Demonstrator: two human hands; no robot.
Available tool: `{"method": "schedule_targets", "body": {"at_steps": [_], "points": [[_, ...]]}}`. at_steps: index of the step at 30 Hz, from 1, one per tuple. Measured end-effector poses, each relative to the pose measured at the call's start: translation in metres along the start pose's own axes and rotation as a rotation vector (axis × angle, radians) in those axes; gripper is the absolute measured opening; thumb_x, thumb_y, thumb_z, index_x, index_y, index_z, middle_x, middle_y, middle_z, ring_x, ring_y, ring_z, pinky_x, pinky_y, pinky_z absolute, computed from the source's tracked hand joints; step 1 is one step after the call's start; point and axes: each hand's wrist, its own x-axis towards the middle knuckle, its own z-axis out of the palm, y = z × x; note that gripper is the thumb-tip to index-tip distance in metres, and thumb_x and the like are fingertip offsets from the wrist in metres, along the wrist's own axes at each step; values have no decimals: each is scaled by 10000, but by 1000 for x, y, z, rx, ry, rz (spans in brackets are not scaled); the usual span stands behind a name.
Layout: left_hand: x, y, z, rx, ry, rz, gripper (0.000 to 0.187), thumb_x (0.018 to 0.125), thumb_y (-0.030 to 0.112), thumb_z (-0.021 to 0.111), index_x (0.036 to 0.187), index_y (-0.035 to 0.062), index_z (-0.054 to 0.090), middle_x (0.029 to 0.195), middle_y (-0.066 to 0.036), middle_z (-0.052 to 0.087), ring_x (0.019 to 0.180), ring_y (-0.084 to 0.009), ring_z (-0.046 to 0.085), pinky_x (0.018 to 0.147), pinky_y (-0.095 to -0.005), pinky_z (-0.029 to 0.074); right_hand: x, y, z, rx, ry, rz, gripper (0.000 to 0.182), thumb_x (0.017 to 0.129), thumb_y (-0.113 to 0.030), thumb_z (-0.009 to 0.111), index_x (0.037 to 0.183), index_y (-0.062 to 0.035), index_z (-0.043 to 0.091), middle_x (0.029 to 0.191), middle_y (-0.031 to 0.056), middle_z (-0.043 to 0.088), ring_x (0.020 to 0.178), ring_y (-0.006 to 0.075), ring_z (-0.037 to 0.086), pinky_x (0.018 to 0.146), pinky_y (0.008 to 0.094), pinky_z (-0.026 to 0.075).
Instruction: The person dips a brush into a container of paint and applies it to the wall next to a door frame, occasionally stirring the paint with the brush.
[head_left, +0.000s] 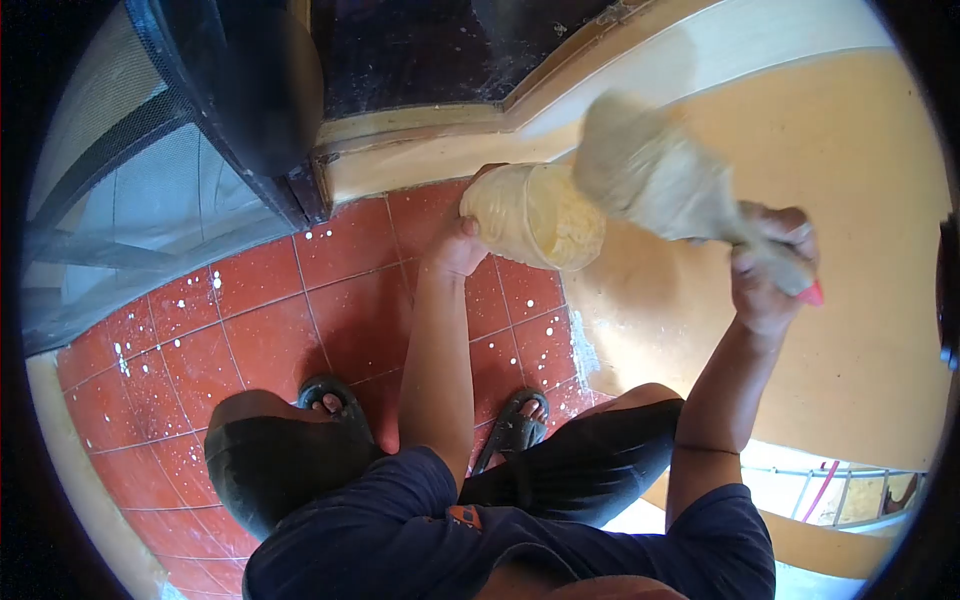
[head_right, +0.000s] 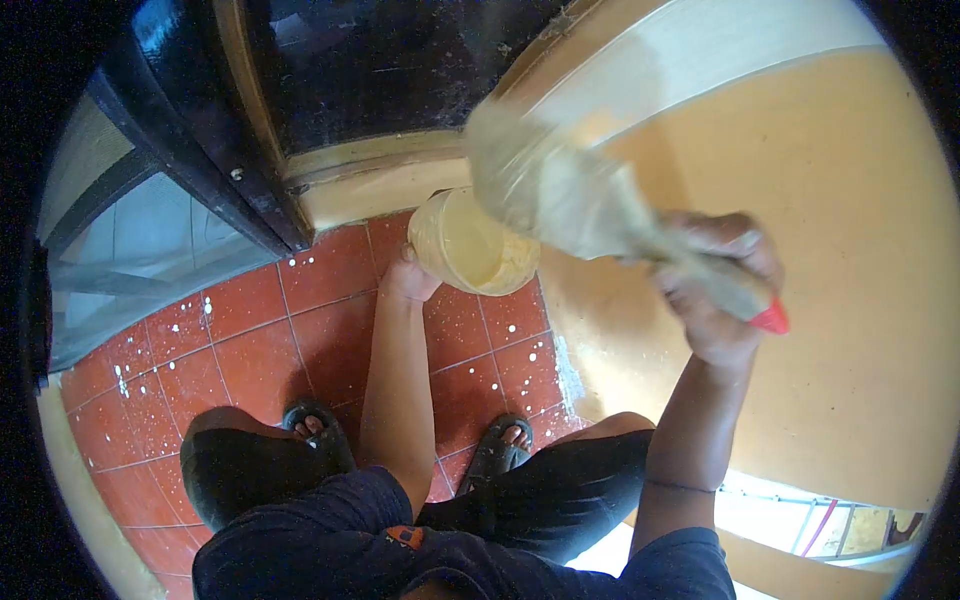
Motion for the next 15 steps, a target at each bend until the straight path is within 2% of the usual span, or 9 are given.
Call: {"method": "schedule_targets", "body": {"at_steps": [2,4,5,8,9,10,12,15], "points": [[-9,-2,-2,-18,60,-32,1029,481,463,841,1300,36,387,1263,-86,484,1172,-215,463,993,-364,383,-16,2,13,27,-19,33,380,668,-152,807,902,22,564,849,127,622,800,281,641,746,391,526],[-18,1,-2,-56,75,0,1037,478,466,841,1302,34,384,1258,-85,488,1167,-213,469,991,-361,387,-22,10,20,192,-6,-19,333,654,-73,804,881,1,571,852,144,642,852,305,649,784,414,524],[-19,4,-1,-99,84,29,1044,476,469,842,1305,32,382,1254,-84,493,1162,-212,475,988,-359,390,-29,14,17,154,-33,1,351,705,-197,791,891,-39,539,925,160,636,873,272,629,778,382,503],[-21,19,-7,10,29,-2,1048,467,476,842,1298,29,388,1241,-84,504,1158,-216,481,988,-366,392,-38,19,19,184,-69,-29,328,711,-186,785,888,-42,549,913,166,642,852,283,642,767,380,512],[-22,18,-10,20,37,-5,1048,467,476,842,1298,29,388,1241,-84,504,1158,-216,481,988,-366,392,-35,18,17,148,-152,-64,293,706,-152,781,866,-30,568,893,181,649,827,295,653,752,375,521],[-23,15,-13,-6,83,20,1043,462,475,844,1290,31,393,1234,-86,510,1152,-216,487,988,-372,393,-33,14,17,157,-143,-55,293,706,-152,781,866,-30,568,893,181,649,827,295,653,752,375,521],[-20,8,-11,-28,129,21,1038,457,474,846,1282,32,399,1228,-89,515,1147,-216,492,987,-377,394,-29,3,19,103,-251,-42,222,662,-19,770,818,-16,612,859,137,671,883,315,656,753,386,546],[-8,-2,4,41,26,10,1034,443,445,860,1276,31,407,1238,-98,509,1149,-220,493,991,-381,392,-29,-7,19,36,-281,66,197,670,-11,743,827,-14,624,870,129,672,857,283,666,735,343,546]]}}
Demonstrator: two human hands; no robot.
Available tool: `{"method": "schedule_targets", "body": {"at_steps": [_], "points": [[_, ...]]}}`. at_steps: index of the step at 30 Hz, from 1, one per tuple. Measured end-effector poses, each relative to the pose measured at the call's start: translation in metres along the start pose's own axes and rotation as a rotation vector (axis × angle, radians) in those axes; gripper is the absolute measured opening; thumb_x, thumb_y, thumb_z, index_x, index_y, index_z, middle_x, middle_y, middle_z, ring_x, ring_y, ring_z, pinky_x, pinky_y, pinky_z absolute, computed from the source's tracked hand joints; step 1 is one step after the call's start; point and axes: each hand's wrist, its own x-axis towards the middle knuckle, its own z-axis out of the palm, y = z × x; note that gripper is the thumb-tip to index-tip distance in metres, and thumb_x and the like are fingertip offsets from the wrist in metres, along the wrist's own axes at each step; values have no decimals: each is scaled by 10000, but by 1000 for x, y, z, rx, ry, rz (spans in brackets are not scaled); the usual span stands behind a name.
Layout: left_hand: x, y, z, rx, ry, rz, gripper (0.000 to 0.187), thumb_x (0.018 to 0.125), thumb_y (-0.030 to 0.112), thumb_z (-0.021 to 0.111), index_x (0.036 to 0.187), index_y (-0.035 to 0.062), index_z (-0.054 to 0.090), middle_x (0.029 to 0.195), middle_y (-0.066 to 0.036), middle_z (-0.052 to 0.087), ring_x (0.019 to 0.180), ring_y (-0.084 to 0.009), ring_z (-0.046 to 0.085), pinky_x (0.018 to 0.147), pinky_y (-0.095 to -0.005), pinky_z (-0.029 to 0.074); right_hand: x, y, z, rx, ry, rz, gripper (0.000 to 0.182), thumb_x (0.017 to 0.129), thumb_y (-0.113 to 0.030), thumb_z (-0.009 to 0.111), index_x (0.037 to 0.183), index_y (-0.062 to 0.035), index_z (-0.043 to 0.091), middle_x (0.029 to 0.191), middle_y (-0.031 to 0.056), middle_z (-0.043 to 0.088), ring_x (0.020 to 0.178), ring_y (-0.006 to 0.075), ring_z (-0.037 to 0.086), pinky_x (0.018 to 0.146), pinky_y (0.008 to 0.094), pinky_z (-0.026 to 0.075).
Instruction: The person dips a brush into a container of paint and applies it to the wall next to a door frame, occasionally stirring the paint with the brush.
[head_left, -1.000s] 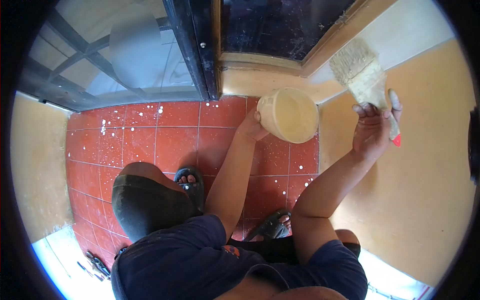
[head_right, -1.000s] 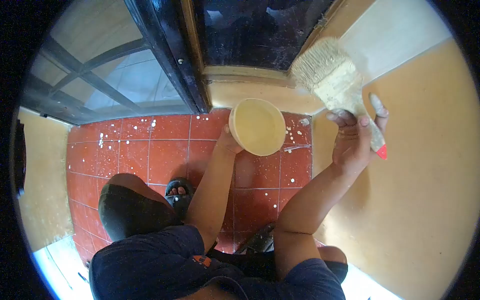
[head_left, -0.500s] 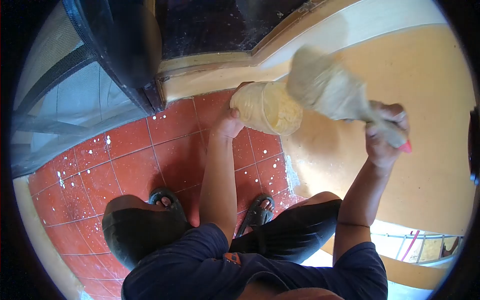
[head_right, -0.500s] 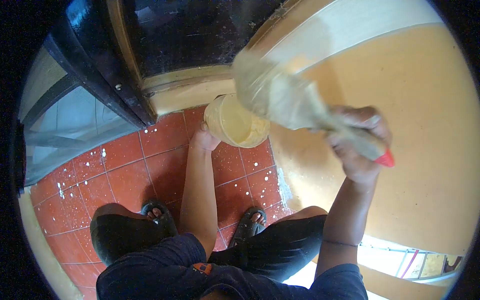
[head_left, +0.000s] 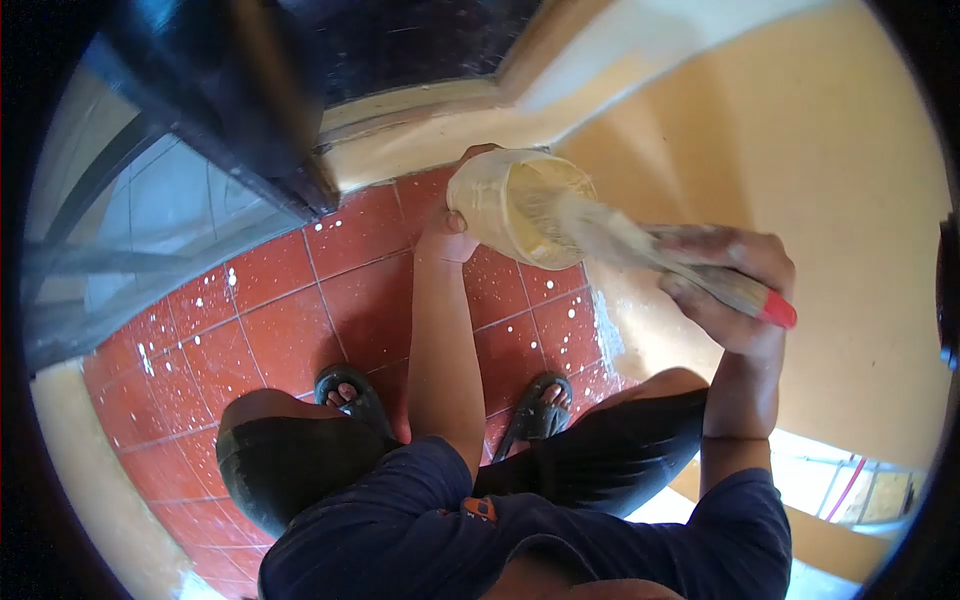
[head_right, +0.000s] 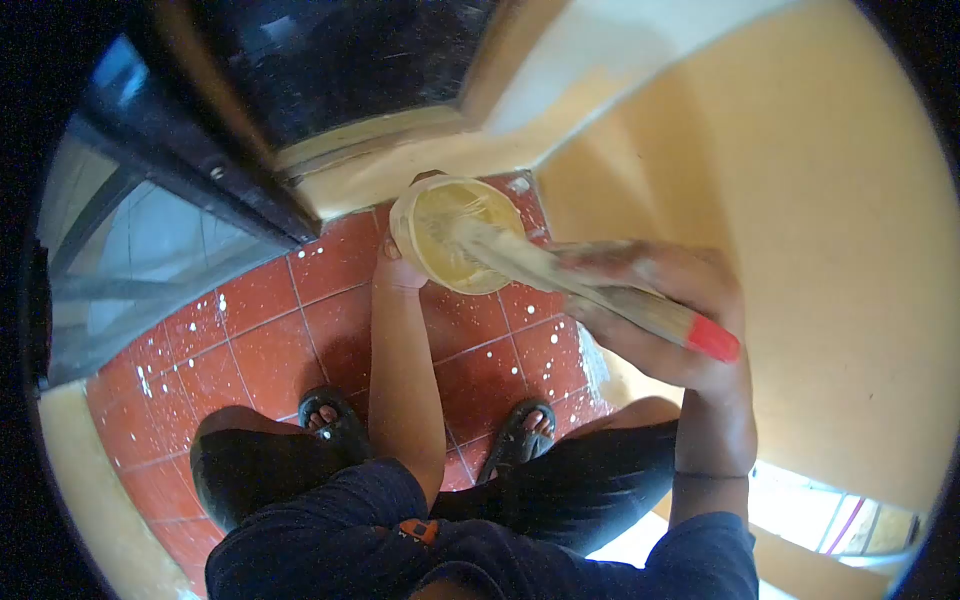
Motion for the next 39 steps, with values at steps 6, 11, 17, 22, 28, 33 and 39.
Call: {"method": "schedule_targets", "body": {"at_steps": [6,11,17,22,28,33,39], "points": [[1,-42,-10,-93,-210,-98,1036,437,383,871,1283,9,404,1271,-108,487,1177,-250,471,1006,-398,380,-14,0,-6,-128,-95,210,182,684,19,706,840,42,614,885,158,665,829,264,667,731,311,534],[0,-49,6,-37,-300,171,669,721,436,695,1209,36,471,1180,-120,518,1058,-240,530,885,-387,476,-19,1,0,-197,-98,228,207,679,7,703,868,28,619,893,130,666,826,240,669,730,282,528],[-5,-63,-52,-38,-76,-18,1046,469,425,860,1297,-9,391,1284,-123,463,1176,-256,463,1007,-398,378,-19,8,1,-257,-140,94,201,698,-25,698,883,6,624,875,131,666,796,256,671,706,291,531],[-13,-59,-38,-17,-161,-57,1062,453,416,869,1297,-9,383,1285,-120,459,1178,-254,460,1003,-394,381,-22,7,7,-253,-227,135,196,708,-42,699,886,-11,622,879,127,668,762,265,674,680,306,540],[-14,-54,-30,5,-202,-79,1081,435,405,878,1297,-8,374,1286,-116,456,1180,-253,457,999,-389,385,-21,11,10,-264,-257,33,179,717,-41,689,884,-13,631,860,140,670,770,266,674,674,311,546],[-15,-48,-29,15,-211,-75,1094,422,398,885,1297,-7,368,1287,-114,453,1182,-251,455,996,-386,388,-17,12,17,-254,-299,14,186,712,-46,690,880,1,626,851,150,668,752,279,673,671,313,540],[-8,-53,-18,-70,-280,-79,1145,376,383,901,1299,-6,345,1279,-104,458,1170,-249,466,987,-378,396,-15,5,15,-292,-348,17,192,710,-47,687,883,8,625,865,151,669,750,286,672,668,305,537]]}}
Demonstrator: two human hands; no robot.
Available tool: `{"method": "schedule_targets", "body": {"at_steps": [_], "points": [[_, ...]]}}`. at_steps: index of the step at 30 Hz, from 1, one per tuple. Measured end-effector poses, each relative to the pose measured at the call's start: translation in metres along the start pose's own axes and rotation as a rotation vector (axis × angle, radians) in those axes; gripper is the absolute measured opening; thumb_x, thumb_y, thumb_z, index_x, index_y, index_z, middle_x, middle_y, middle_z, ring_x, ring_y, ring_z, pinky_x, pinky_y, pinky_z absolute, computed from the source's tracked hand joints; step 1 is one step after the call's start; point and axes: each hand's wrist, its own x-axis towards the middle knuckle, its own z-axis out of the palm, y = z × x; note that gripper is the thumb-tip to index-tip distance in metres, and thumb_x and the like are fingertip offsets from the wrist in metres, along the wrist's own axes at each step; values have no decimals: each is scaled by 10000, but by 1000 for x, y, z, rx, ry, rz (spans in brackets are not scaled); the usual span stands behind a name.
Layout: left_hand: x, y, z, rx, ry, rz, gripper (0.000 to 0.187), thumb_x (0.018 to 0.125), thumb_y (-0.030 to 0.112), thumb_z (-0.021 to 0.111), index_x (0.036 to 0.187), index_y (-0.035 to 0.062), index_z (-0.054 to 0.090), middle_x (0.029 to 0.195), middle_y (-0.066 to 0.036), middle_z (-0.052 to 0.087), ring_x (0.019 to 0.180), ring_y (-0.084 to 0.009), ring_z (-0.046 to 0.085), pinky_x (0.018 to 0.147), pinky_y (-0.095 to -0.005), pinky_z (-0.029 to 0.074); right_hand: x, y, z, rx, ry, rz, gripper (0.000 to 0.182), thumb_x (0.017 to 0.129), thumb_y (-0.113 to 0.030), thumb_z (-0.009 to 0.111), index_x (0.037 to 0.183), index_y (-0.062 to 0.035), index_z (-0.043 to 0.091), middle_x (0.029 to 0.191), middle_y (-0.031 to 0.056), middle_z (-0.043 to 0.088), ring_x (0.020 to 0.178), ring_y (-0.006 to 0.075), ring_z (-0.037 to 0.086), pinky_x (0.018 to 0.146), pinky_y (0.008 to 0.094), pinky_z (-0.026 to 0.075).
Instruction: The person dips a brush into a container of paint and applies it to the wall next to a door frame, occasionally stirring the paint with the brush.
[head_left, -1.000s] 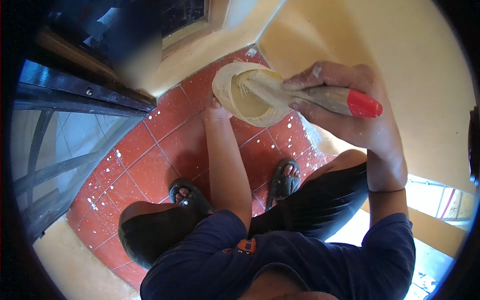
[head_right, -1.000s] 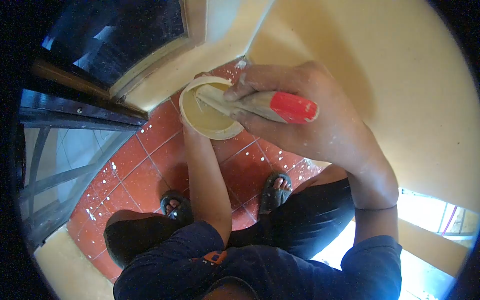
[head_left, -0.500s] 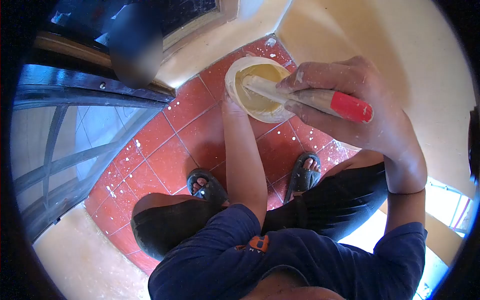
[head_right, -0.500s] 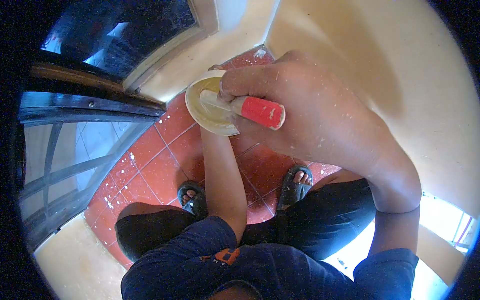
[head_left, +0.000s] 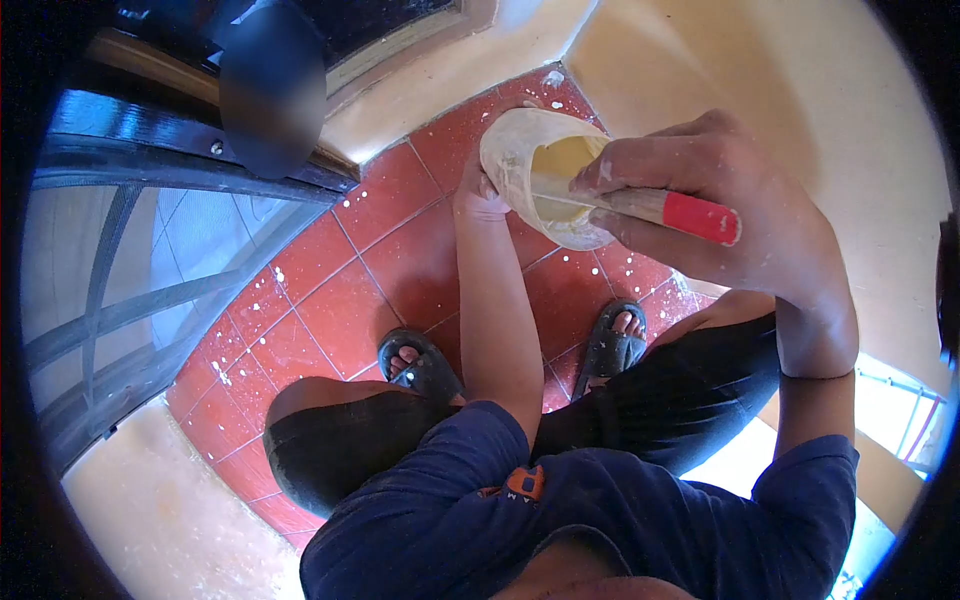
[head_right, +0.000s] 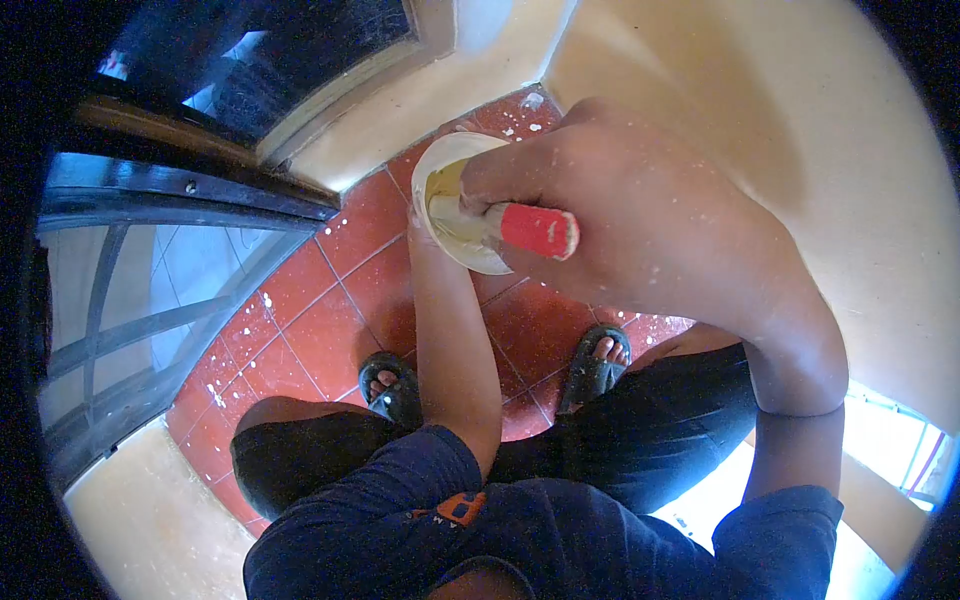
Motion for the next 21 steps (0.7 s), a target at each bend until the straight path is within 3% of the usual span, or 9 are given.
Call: {"method": "schedule_targets", "body": {"at_steps": [18,20,21], "points": [[-8,6,10,52,173,39,1105,438,461,860,1312,0,365,1298,-109,464,1203,-239,443,1003,-394,385,-3,-6,-9,-58,117,-80,190,736,-61,697,901,-9,617,937,140,663,859,280,664,722,323,548],[-2,4,14,165,264,91,1036,506,599,773,1334,126,368,1321,-92,437,1201,-288,435,986,-473,386,-4,-6,-9,-127,126,-75,196,735,-71,697,905,-13,618,942,141,661,868,281,660,730,328,543],[2,6,19,189,257,115,1030,515,602,767,1341,143,356,1320,-83,438,1212,-283,423,1004,-468,367,-3,-3,-8,-192,143,-108,204,734,-87,695,911,-18,620,949,142,658,868,283,655,732,334,536]]}}
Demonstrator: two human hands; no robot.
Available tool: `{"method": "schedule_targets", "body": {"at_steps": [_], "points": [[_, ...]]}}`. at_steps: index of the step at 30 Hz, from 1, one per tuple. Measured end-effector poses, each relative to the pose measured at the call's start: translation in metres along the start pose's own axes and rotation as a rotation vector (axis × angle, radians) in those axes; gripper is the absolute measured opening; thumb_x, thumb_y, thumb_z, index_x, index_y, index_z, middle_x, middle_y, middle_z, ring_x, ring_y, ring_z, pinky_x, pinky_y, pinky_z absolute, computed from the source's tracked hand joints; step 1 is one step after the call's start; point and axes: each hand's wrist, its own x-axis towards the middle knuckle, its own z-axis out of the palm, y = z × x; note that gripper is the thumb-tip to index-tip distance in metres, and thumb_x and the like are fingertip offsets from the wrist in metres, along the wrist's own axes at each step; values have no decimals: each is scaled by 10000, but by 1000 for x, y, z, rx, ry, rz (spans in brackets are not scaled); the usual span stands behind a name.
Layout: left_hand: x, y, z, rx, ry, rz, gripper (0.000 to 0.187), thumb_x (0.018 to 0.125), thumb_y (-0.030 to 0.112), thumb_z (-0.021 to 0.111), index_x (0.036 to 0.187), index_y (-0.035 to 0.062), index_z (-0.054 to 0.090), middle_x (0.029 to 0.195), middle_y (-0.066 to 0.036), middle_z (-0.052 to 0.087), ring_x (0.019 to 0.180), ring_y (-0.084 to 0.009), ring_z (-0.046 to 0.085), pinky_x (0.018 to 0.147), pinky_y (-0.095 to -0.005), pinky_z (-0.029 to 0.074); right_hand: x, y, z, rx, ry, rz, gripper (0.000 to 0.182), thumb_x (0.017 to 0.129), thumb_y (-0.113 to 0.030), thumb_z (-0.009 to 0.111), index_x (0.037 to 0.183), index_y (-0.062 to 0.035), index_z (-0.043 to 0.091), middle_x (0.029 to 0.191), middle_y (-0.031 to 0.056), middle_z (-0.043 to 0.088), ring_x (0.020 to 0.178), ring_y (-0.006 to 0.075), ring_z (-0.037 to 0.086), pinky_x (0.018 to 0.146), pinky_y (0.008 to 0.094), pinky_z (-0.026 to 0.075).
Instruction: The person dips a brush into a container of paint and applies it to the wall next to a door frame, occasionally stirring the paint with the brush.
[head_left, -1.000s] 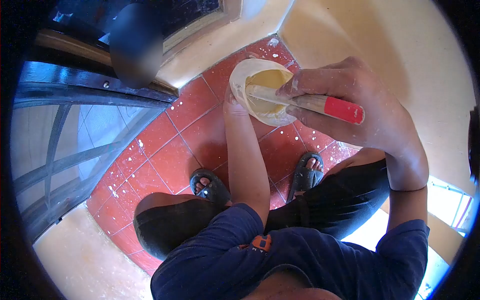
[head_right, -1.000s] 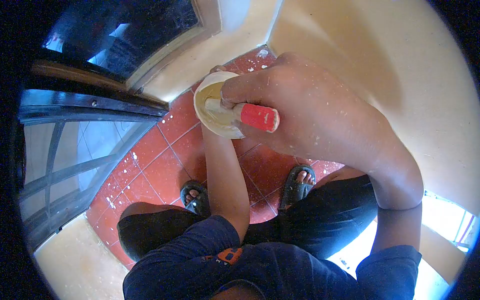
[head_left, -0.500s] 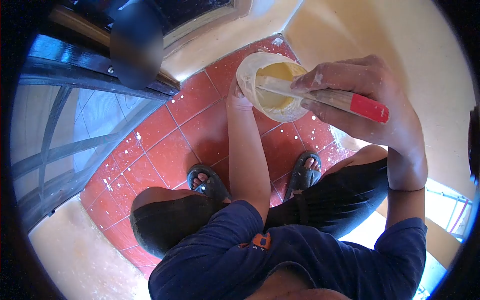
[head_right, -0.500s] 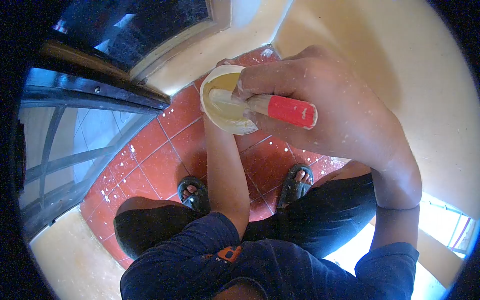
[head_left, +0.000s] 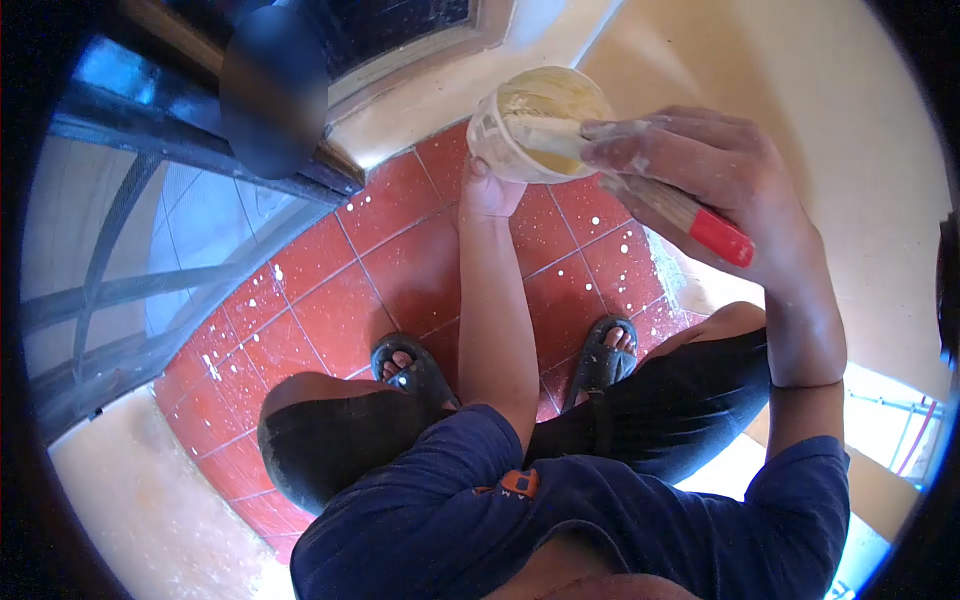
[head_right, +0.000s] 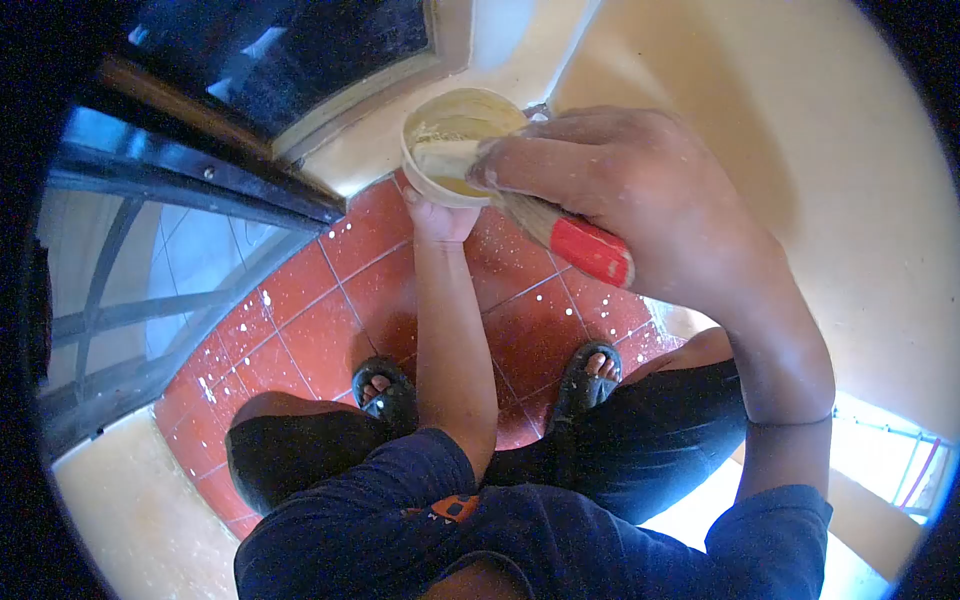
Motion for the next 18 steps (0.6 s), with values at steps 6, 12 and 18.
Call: {"method": "schedule_targets", "body": {"at_steps": [6,12,18], "points": [[-2,13,3,-9,-39,-19,1029,528,583,770,1351,142,338,1338,-74,419,1229,-271,404,1028,-458,338,0,6,3,-55,94,-88,237,722,-133,673,940,-51,627,896,135,650,808,294,644,687,353,519],[-4,15,14,-7,-30,-4,1049,527,569,778,1367,152,310,1366,-51,386,1266,-255,355,1052,-454,301,2,5,3,-198,130,-133,250,721,-147,648,960,-75,626,840,129,639,785,292,641,656,358,514],[-2,15,22,41,-23,-23,1039,528,561,782,1368,170,312,1371,-43,383,1267,-245,356,1051,-462,305,0,7,7,-273,199,-143,226,724,-120,601,949,-102,587,845,108,630,815,286,624,645,378,500]]}}
